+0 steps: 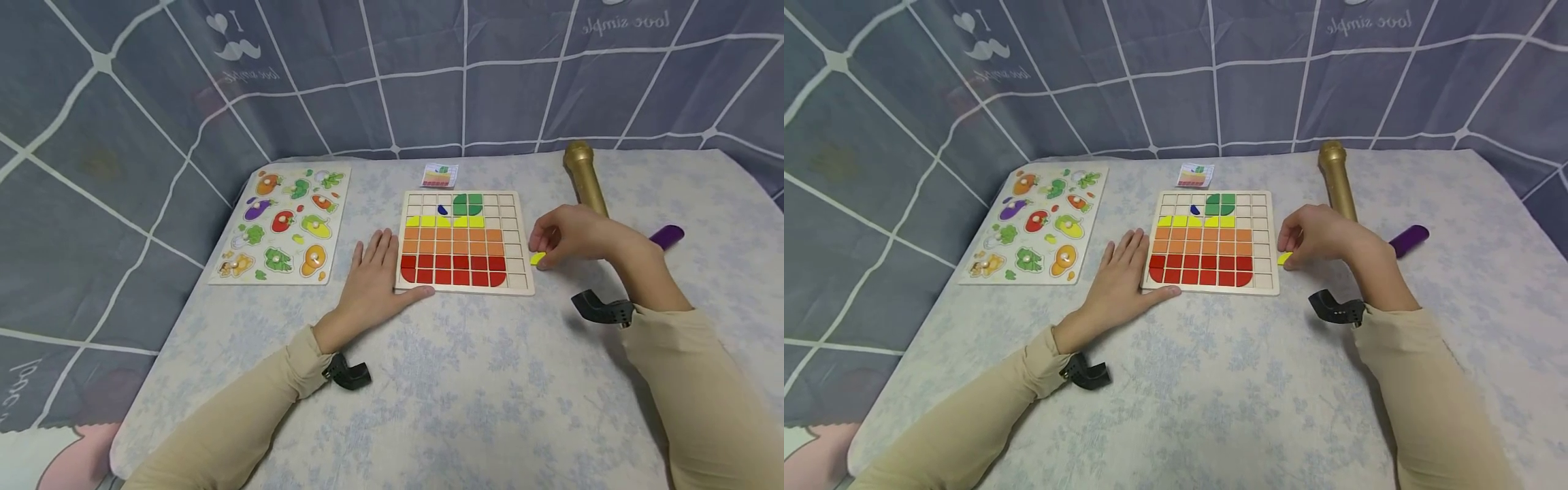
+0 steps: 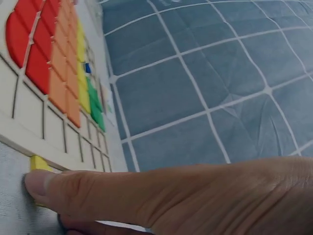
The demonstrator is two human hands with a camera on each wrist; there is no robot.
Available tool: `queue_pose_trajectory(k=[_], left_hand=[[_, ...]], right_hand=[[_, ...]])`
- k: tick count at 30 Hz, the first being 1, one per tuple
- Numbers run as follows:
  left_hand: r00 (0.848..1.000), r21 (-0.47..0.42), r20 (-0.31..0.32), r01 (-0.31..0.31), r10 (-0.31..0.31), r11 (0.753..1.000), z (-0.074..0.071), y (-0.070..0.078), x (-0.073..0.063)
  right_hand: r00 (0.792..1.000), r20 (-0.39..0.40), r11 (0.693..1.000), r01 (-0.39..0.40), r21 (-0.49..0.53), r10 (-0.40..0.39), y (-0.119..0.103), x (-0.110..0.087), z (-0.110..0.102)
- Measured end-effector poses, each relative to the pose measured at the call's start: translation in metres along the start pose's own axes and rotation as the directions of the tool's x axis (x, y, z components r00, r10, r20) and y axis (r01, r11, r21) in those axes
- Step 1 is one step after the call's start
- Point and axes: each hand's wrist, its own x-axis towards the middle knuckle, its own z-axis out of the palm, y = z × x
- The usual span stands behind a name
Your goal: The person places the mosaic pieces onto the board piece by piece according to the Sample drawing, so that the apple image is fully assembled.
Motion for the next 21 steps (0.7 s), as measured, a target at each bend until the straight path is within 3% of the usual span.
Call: queue_pose_trajectory(k=[9, 13, 16, 19, 21], left_hand=[[1.000, 0.002, -0.004, -0.008, 0.008, 1.000, 0.002, -0.001, 0.000], [1.000, 0.003, -0.002, -0.004, 0.004, 1.000, 0.002, -0.002, 0.000], [1.000, 0.010, -0.005, -0.005, 0.005, 1.000, 0.002, -0.002, 0.001], [1.000, 0.014, -0.009, -0.005, 0.005, 1.000, 0.002, -0.002, 0.001], [1.000, 0.014, -0.011, -0.004, 0.004, 1.000, 0.002, -0.001, 0.000]], right_hand=[[1.000, -0.017, 0.999, 0.000, -0.049, -0.001, 0.003, 0.000, 0.002], [0.992, -0.127, 1.000, -0.005, 0.004, 0.006, 0.005, 0.000, 0.000], [0.953, -0.301, 0.997, -0.017, 0.079, 0.040, 0.002, 0.003, 0.003], [0.877, -0.473, 0.986, -0.014, 0.165, 0.091, -0.003, 0.009, 0.012], [0.830, -0.540, 0.968, 0.002, 0.249, 0.137, -0.008, 0.014, 0.020]])
